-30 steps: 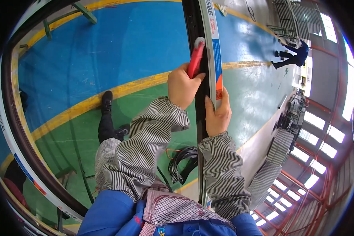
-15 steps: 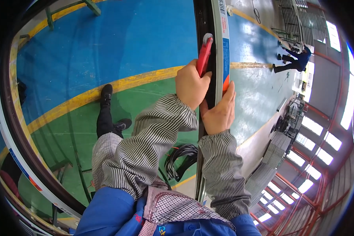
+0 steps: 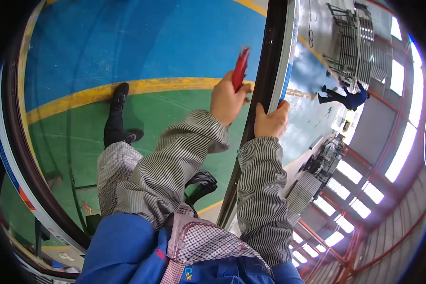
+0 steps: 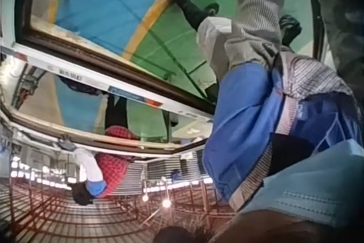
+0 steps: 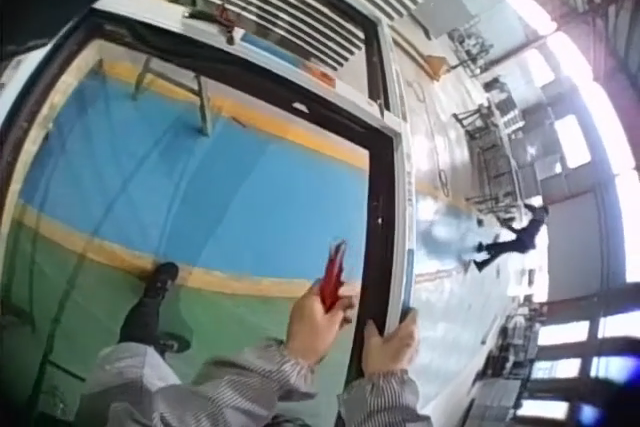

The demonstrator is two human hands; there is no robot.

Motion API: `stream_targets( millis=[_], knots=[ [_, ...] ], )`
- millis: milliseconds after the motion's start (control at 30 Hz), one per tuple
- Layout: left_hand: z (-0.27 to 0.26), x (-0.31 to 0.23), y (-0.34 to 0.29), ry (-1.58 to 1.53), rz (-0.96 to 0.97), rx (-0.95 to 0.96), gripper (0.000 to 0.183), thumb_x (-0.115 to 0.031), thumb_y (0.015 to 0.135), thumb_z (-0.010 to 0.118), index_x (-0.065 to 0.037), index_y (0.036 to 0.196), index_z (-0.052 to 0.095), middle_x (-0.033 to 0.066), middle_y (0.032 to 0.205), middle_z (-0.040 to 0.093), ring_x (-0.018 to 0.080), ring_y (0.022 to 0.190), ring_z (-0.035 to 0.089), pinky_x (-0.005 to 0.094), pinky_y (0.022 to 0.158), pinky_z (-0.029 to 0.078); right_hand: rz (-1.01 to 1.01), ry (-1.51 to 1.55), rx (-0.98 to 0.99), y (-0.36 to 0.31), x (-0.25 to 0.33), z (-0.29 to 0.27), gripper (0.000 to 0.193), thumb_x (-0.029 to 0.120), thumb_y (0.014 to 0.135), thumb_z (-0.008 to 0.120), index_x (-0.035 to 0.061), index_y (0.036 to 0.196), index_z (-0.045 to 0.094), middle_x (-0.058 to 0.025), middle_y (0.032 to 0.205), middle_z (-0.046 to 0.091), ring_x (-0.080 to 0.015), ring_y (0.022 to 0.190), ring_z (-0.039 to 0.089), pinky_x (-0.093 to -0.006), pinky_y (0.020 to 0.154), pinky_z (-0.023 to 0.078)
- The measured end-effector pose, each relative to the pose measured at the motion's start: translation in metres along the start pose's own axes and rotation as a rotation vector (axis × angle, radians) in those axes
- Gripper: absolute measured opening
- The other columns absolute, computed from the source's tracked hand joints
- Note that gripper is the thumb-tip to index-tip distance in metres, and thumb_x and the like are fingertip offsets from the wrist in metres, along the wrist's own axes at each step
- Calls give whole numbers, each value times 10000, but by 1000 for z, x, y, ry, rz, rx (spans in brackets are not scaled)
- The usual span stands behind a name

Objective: Installing rubber seals into the grooves of an aluminum window frame using hands and a specialized tool.

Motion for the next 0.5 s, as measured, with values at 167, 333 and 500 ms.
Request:
stream_targets(
  millis=[167, 333, 500],
  knots=[
    [-29, 39, -48, 131, -206, 50, 318, -224, 912, 534, -26, 1130, 414, 104, 778, 611, 200, 522, 608, 344, 493, 481, -32, -123, -48, 4, -4, 6, 676, 391, 711, 739, -17, 1174, 464, -228, 1047, 610, -383, 998, 585, -442, 879, 442],
    [-39, 51, -91, 179, -137, 171, 266, -246, 934, 503, -46, 1100, 443, 143, 761, 602, 234, 533, 608, 374, 527, 481, 5, -166, -26, 14, 4, 0, 636, 394, 673, 759, 3, 1113, 518, -223, 1056, 612, -385, 992, 589, -454, 873, 447],
    [-38, 109, -161, 480, -194, 511, 243, -305, 961, 432, -70, 1012, 471, 184, 697, 606, 332, 612, 617, 458, 554, 459, -348, 219, 246, 28, -37, 20, 589, 425, 818, 676, -33, 1132, 480, -137, 1054, 587, -224, 999, 549, -328, 865, 428]
  ],
)
Point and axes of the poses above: each hand's wrist, its own y-axis towards the middle knuckle, its own z-axis out of the palm, x = y × z, the point moved 5 cm from there along y, towards the middle knuckle
